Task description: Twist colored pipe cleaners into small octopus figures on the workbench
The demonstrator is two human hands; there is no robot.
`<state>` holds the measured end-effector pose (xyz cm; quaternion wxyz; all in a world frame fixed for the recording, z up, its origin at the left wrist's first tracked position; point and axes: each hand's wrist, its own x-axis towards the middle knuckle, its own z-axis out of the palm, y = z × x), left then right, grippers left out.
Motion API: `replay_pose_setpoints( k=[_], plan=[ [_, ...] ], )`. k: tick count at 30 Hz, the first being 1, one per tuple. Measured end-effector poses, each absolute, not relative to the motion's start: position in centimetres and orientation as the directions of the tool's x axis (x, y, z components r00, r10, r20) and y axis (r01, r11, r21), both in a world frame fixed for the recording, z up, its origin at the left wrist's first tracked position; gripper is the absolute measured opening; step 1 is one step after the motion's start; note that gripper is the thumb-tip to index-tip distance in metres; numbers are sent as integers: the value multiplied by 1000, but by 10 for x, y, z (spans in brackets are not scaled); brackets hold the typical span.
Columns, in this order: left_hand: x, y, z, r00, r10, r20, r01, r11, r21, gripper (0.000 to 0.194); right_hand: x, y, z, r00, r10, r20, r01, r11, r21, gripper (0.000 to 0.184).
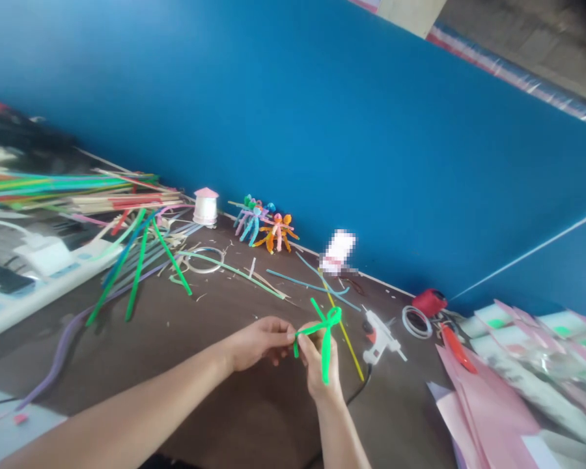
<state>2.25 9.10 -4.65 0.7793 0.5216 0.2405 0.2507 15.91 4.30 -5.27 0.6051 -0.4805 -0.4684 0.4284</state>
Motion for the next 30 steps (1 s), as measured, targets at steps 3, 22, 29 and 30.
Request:
replay_pose_setpoints(
  k=[3, 22, 29, 30],
  plan=[
    [25, 87, -44, 624, 770, 134, -27, -149, 988, 11, 160, 45, -57, 264, 957, 116, -117, 151, -982, 15],
    [24, 79, -42, 542, 734, 410, 222, -596, 772, 17, 160, 45, -57, 259, 959, 112, -94, 140, -986, 16],
    [25, 87, -43, 575, 817, 37, -31, -23, 999, 32, 159, 42, -51, 218, 960, 177, -4, 183, -983, 15],
    [25, 89, -45, 611, 790, -46, -76, 117, 990, 32, 158, 42, -49, 197, 964, 176, -20, 183, -983, 15]
  ],
)
